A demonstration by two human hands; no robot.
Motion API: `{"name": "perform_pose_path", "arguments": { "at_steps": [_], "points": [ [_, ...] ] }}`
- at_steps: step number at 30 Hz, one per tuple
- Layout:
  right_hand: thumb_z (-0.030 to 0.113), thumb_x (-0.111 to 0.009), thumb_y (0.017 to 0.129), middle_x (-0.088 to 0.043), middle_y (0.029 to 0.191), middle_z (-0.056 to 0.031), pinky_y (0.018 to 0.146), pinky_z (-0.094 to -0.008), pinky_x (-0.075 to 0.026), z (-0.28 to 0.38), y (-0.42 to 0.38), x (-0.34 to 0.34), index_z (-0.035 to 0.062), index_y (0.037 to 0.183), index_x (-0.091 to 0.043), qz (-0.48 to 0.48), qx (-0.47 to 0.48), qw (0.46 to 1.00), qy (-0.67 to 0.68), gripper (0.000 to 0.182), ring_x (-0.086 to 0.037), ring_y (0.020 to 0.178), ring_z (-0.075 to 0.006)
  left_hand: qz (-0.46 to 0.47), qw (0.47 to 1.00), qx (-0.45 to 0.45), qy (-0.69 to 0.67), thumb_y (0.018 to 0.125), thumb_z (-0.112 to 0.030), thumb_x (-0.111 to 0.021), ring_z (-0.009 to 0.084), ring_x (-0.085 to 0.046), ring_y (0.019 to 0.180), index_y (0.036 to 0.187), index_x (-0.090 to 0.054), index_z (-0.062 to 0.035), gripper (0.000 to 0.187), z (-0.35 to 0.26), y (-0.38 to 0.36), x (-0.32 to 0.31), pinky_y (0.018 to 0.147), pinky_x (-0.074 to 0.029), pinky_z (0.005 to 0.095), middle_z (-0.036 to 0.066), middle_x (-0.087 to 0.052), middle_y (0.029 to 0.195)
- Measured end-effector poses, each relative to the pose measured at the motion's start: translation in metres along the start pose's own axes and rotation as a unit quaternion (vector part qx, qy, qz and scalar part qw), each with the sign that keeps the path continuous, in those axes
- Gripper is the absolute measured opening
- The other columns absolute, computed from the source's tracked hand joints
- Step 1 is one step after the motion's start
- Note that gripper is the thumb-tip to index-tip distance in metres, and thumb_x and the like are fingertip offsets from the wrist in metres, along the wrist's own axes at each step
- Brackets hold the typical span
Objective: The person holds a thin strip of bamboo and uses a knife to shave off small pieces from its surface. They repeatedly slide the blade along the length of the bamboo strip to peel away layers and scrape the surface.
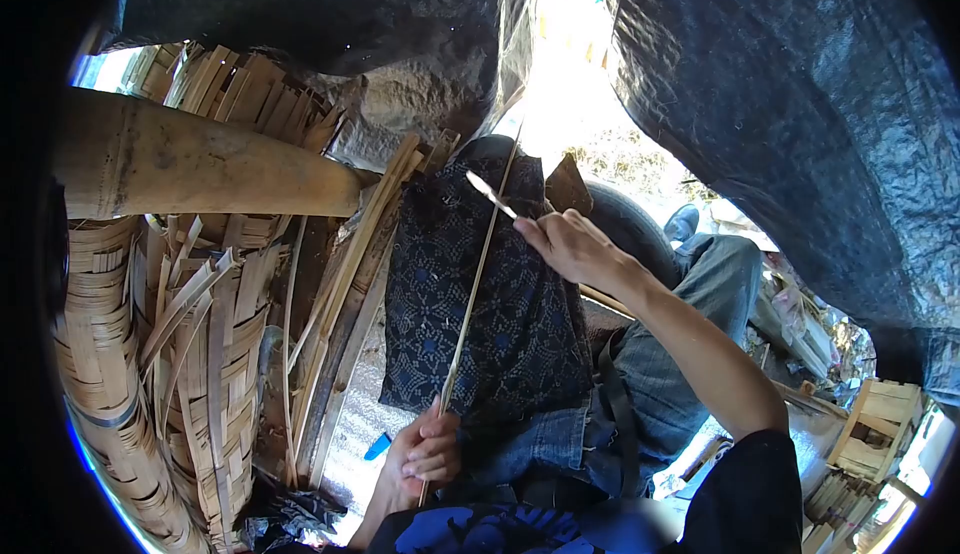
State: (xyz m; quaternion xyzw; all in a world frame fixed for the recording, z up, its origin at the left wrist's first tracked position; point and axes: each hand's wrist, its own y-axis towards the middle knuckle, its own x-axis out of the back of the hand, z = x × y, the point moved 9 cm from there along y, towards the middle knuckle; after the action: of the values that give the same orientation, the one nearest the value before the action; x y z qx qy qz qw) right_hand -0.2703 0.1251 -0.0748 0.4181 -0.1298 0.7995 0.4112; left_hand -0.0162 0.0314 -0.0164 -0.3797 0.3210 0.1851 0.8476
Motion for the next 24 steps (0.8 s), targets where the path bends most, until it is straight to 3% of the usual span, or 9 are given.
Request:
{"name": "perform_pose_path", "arguments": {
  "at_steps": [3, 5, 7, 8, 11, 15, 16, 19, 24],
  "points": [
    [0.032, -0.045, 0.095, -0.036, 0.037, -0.0116, 0.036, -0.0365, -0.030, 0.007, 0.008, 0.011, 0.0031, 0.050, -0.043, -0.084, 0.126, 0.987, -0.052, 0.053, -0.034, 0.029, -0.0211, -0.014, 1.000, -0.008, 0.000, 0.099, -0.037, -0.029, 0.0019, -0.026, 0.025, 0.068, -0.037, -0.0132, 0.040, 0.005, -0.013, 0.006, 0.027, -0.021, 0.0168, -0.007, -0.029, 0.040],
    [0.030, -0.044, 0.096, -0.034, 0.037, -0.0123, 0.036, -0.0372, -0.031, -0.005, 0.012, 0.007, 0.0032, 0.050, -0.042, -0.046, 0.074, 0.996, -0.014, 0.053, -0.035, 0.028, -0.0211, -0.009, 1.000, -0.010, -0.015, 0.098, -0.038, -0.029, 0.0015, -0.026, 0.025, 0.068, -0.037, -0.0135, 0.040, 0.008, -0.014, 0.006, 0.027, -0.022, 0.0168, -0.007, -0.029, 0.040],
    [0.027, -0.045, 0.096, -0.035, 0.037, -0.0132, 0.036, -0.0369, -0.031, -0.032, 0.018, -0.012, 0.0036, 0.051, -0.041, 0.101, -0.099, 0.990, 0.024, 0.050, -0.036, 0.028, -0.0216, -0.017, 1.000, -0.015, -0.004, 0.098, -0.038, -0.029, 0.0016, -0.025, 0.025, 0.068, -0.037, -0.0134, 0.040, 0.008, -0.015, 0.007, 0.027, -0.022, 0.0168, -0.007, -0.029, 0.040],
    [0.027, -0.044, 0.096, -0.042, 0.042, -0.0151, 0.039, -0.0374, -0.033, -0.033, 0.019, -0.006, 0.0007, 0.058, -0.050, 0.008, 0.008, 0.999, -0.049, 0.047, -0.041, 0.032, -0.0213, -0.033, 0.999, -0.013, 0.011, 0.098, -0.039, -0.028, 0.0022, -0.026, 0.025, 0.069, -0.037, -0.0135, 0.040, 0.011, -0.020, 0.007, 0.028, -0.023, 0.0168, -0.007, -0.029, 0.040],
    [0.029, -0.041, 0.097, -0.051, 0.051, -0.0178, 0.042, -0.0389, -0.038, -0.064, 0.033, -0.007, -0.0029, 0.065, -0.058, -0.005, 0.021, 0.995, -0.099, 0.048, -0.051, 0.040, -0.0224, -0.018, 0.999, 0.005, 0.034, 0.098, -0.040, -0.027, 0.0029, -0.026, 0.025, 0.069, -0.037, -0.0136, 0.041, 0.018, -0.033, 0.014, 0.029, -0.023, 0.0171, -0.007, -0.029, 0.040],
    [0.040, -0.029, 0.097, -0.059, 0.066, -0.0212, 0.067, -0.0469, -0.048, -0.129, 0.066, -0.004, 0.0010, 0.101, -0.062, 0.134, -0.187, 0.963, -0.139, 0.051, -0.061, 0.067, -0.0376, -0.056, 0.997, 0.000, 0.051, 0.097, -0.036, -0.034, 0.0092, -0.032, 0.033, 0.072, -0.043, -0.0110, 0.036, 0.018, -0.047, 0.042, 0.032, -0.029, 0.0223, -0.002, -0.035, 0.046],
    [0.043, -0.028, 0.097, -0.060, 0.071, -0.0233, 0.071, -0.0482, -0.048, -0.149, 0.073, 0.003, 0.0002, 0.097, -0.062, 0.134, -0.232, 0.955, -0.130, 0.055, -0.061, 0.070, -0.0384, -0.160, 0.986, -0.019, 0.030, 0.097, -0.038, -0.031, 0.0088, -0.027, 0.028, 0.069, -0.038, -0.0117, 0.039, 0.017, -0.050, 0.050, 0.028, -0.025, 0.0226, -0.002, -0.033, 0.043],
    [0.049, -0.024, 0.095, -0.062, 0.077, -0.0223, 0.074, -0.0444, -0.047, -0.181, 0.066, 0.037, -0.0034, 0.086, -0.058, -0.034, -0.375, 0.926, 0.010, 0.063, -0.062, 0.075, -0.0349, -0.097, 0.986, 0.006, 0.137, 0.098, -0.041, -0.028, 0.0039, -0.023, 0.030, 0.071, -0.038, -0.0129, 0.040, 0.013, -0.040, 0.028, 0.033, -0.026, 0.0175, -0.006, -0.030, 0.044],
    [0.041, -0.028, 0.097, -0.060, 0.075, -0.0202, 0.069, -0.0441, -0.044, -0.106, 0.017, 0.037, -0.0026, 0.090, -0.055, -0.012, -0.286, 0.953, 0.097, 0.052, -0.060, 0.076, -0.0323, -0.100, 0.977, -0.011, 0.188, 0.097, -0.043, -0.032, 0.0034, -0.024, 0.033, 0.074, -0.041, -0.0127, 0.039, -0.009, -0.006, 0.015, 0.037, -0.021, 0.0190, -0.006, -0.030, 0.048]
  ]
}}
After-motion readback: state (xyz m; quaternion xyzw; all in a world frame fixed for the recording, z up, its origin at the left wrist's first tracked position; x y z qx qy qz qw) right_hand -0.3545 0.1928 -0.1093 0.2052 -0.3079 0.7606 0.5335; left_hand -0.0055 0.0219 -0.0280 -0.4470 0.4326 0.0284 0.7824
